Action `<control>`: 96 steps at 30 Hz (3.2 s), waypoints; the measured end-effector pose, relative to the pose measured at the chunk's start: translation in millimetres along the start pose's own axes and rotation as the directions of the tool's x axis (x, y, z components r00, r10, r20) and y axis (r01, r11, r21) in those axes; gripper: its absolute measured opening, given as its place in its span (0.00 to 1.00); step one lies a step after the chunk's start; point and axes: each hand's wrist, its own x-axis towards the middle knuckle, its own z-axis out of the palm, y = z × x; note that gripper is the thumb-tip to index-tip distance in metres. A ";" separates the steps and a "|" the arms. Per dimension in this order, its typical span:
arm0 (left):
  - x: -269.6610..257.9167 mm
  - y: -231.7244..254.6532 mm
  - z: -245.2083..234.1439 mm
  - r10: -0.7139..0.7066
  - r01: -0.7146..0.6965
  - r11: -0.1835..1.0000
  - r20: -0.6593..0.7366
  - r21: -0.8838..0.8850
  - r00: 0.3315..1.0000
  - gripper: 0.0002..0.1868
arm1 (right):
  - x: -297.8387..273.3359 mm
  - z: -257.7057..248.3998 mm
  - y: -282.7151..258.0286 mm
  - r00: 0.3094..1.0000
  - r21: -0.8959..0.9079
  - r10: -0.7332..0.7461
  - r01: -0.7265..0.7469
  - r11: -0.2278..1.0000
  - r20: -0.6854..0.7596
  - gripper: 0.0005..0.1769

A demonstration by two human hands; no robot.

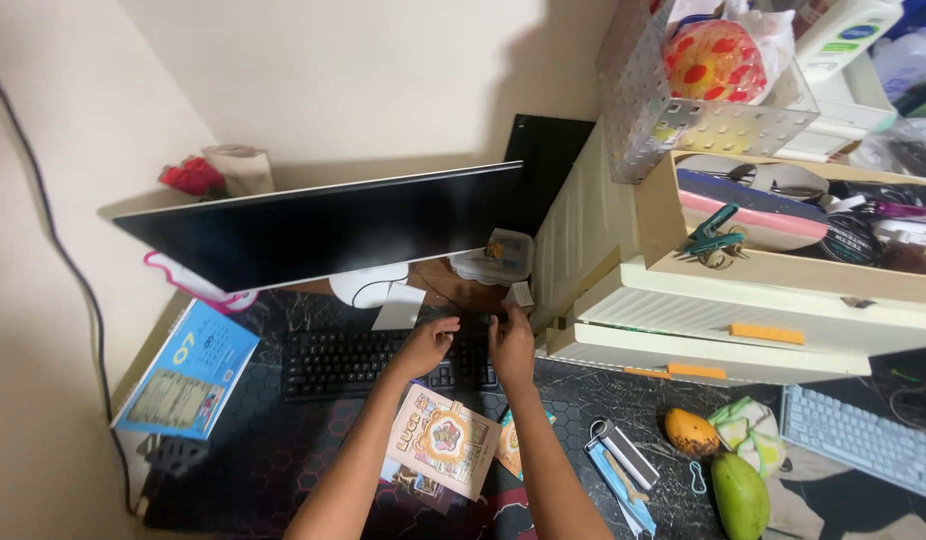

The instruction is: Organizing miscellaneous items like coins, electronics, and supplies into drawers and containers at a desk.

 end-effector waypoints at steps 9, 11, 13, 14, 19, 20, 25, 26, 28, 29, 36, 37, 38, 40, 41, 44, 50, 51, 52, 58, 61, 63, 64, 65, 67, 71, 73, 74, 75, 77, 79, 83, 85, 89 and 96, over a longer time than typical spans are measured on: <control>-47.2 -64.2 12.0 -0.042 0.041 0.999 -0.175 -0.008 0.984 0.19 | -32.8 33.4 25.6 0.804 -0.087 0.011 0.050 0.995 0.594 0.23; -62.8 -61.4 9.1 -0.051 0.063 0.996 -0.193 0.057 0.980 0.19 | -39.2 32.4 32.7 0.722 -0.103 0.031 0.056 0.993 0.691 0.28; -73.0 -57.6 4.1 -0.051 0.079 0.989 -0.210 0.126 0.976 0.19 | -43.8 29.7 29.0 0.634 -0.118 0.049 0.067 0.991 0.772 0.33; -79.5 -57.1 4.4 -0.061 0.099 0.980 -0.212 0.172 0.975 0.20 | -49.3 26.0 24.1 0.569 -0.179 0.127 0.035 0.983 0.812 0.37; -112.6 -48.5 4.7 -0.129 0.163 0.971 -0.189 0.176 0.973 0.22 | -75.6 31.2 38.1 0.552 -0.263 0.182 0.071 0.962 0.814 0.47; -117.7 -56.7 6.2 -0.074 0.125 0.966 -0.218 0.228 0.973 0.22 | -83.6 28.9 32.4 0.581 -0.264 0.191 0.042 0.964 0.791 0.44; -140.0 -73.0 13.6 -0.120 0.170 0.962 -0.227 0.214 0.967 0.25 | -107.0 17.7 13.3 0.679 -0.269 0.228 -0.047 0.962 0.698 0.40; -137.5 -90.8 17.3 -0.080 0.141 0.955 -0.233 0.259 0.969 0.25 | -109.1 14.9 9.7 0.701 -0.240 0.218 -0.068 0.968 0.680 0.40; -143.3 -91.9 19.1 -0.038 0.112 0.946 -0.239 0.304 0.970 0.25 | -110.5 14.7 14.0 0.722 -0.210 0.206 -0.086 0.974 0.660 0.39; -150.9 -75.0 17.6 -0.090 0.155 0.952 -0.241 0.265 0.966 0.25 | -108.9 17.1 22.1 0.725 -0.177 0.180 -0.081 0.981 0.665 0.37; -144.2 -68.3 16.2 -0.151 0.204 0.961 -0.269 0.184 0.951 0.26 | -98.8 4.2 23.0 0.727 -0.138 0.090 0.006 0.990 0.681 0.29; -151.0 -49.0 12.0 -0.148 0.203 0.962 -0.273 0.184 0.951 0.26 | -98.4 -2.6 16.4 0.727 -0.136 0.086 0.011 0.991 0.681 0.29; -155.9 -29.0 9.2 -0.154 0.191 0.969 -0.224 0.158 0.963 0.26 | -97.3 -10.9 11.8 0.703 -0.063 0.067 -0.032 0.998 0.708 0.27; -162.8 7.2 6.3 -0.146 0.170 0.976 -0.170 0.136 0.975 0.26 | -93.2 -29.4 3.7 0.687 0.010 0.042 -0.072 0.997 0.726 0.25; -164.8 23.6 5.8 -0.148 0.166 0.978 -0.146 0.125 0.978 0.27 | -90.0 -39.7 -0.1 0.694 0.054 0.005 -0.064 0.997 0.720 0.23; -163.2 63.3 21.2 -0.120 0.133 0.985 -0.120 0.107 0.985 0.27 | -79.5 -86.2 -12.9 0.702 0.155 -0.044 -0.095 0.983 0.711 0.19; -144.7 164.8 67.7 0.100 -0.088 0.994 -0.194 0.070 0.976 0.24 | -47.5 -196.2 -35.4 0.812 0.288 -0.160 -0.011 0.958 0.561 0.17; -139.8 180.0 75.8 0.161 -0.139 0.984 -0.223 0.110 0.962 0.23 | -41.6 -214.0 -34.6 0.849 0.327 -0.187 0.018 0.945 0.495 0.17; -133.5 185.0 85.4 0.164 -0.143 0.984 -0.215 0.108 0.963 0.23 | -31.8 -227.1 -16.6 0.853 0.323 -0.181 0.016 0.946 0.490 0.17; -104.7 207.5 124.3 0.285 -0.367 0.900 -0.316 -0.237 0.905 0.20 | 5.8 -305.5 30.4 0.989 0.568 0.142 -0.143 0.810 0.046 0.20; -102.9 217.4 137.6 0.311 -0.391 0.906 -0.376 -0.159 0.873 0.19 | 18.1 -326.4 37.2 0.935 0.653 0.355 -0.259 0.712 -0.016 0.20; -98.9 221.0 145.2 0.280 -0.373 0.915 -0.423 -0.154 0.862 0.19 | 30.9 -332.4 36.3 0.928 0.729 0.368 -0.288 0.621 0.053 0.24; -99.0 222.2 148.7 0.278 -0.370 0.916 -0.422 -0.153 0.863 0.19 | 36.0 -328.5 49.5 0.927 0.730 0.371 -0.290 0.619 0.055 0.24; -99.4 223.4 151.9 0.292 -0.379 0.915 -0.428 -0.135 0.856 0.20 | 40.8 -324.5 62.3 0.937 0.749 0.346 -0.268 0.606 0.056 0.20; -98.3 228.1 155.4 0.311 -0.393 0.912 -0.434 -0.113 0.846 0.20 | 48.4 -319.6 74.6 0.947 0.771 0.316 -0.241 0.590 0.055 0.17; -102.8 232.8 161.0 0.297 -0.385 0.914 -0.435 -0.129 0.850 0.21 | 42.9 -321.3 65.4 0.907 0.743 0.414 -0.329 0.583 0.077 0.19; -104.6 238.8 161.5 0.296 -0.372 0.923 -0.438 -0.097 0.849 0.21 | 42.4 -321.6 62.3 0.896 0.733 0.433 -0.359 0.577 0.099 0.20; -106.3 243.6 162.6 0.294 -0.377 0.919 -0.438 -0.113 0.849 0.21 | 44.1 -320.8 65.0 0.913 0.761 0.399 -0.315 0.568 0.081 0.18; -108.2 248.3 163.7 0.293 -0.382 0.915 -0.438 -0.129 0.850 0.21 | 45.8 -320.0 67.6 0.929 0.786 0.366 -0.271 0.556 0.062 0.16; -105.6 241.1 168.1 0.277 -0.378 0.912 -0.436 -0.162 0.856 0.21 | 47.6 -319.5 71.6 0.935 0.796 0.350 -0.256 0.549 0.059 0.15; -104.6 238.3 170.9 0.268 -0.374 0.908 -0.426 -0.187 0.864 0.22 | 47.6 -317.4 77.6 0.940 0.812 0.337 -0.236 0.534 0.052 0.15; -113.8 247.8 177.4 0.282 -0.389 0.907 -0.451 -0.162 0.847 0.21 | 41.7 -309.7 88.8 0.956 0.874 0.292 -0.168 0.456 0.031 0.14; -118.2 253.1 180.8 0.269 -0.377 0.909 -0.438 -0.179 0.858 0.21 | 31.7 -310.2 85.9 0.957 0.886 0.290 -0.143 0.441 0.010 0.14; -121.8 251.5 186.8 0.253 -0.377 0.892 -0.415 -0.250 0.874 0.21 | 10.8 -311.4 86.7 0.951 0.900 0.309 -0.143 0.411 0.010 0.11; -134.3 266.7 181.8 0.344 -0.443 0.851 -0.338 -0.282 0.876 0.24 | -11.7 -296.1 121.3 0.953 0.909 0.289 -0.043 0.414 -0.087 0.11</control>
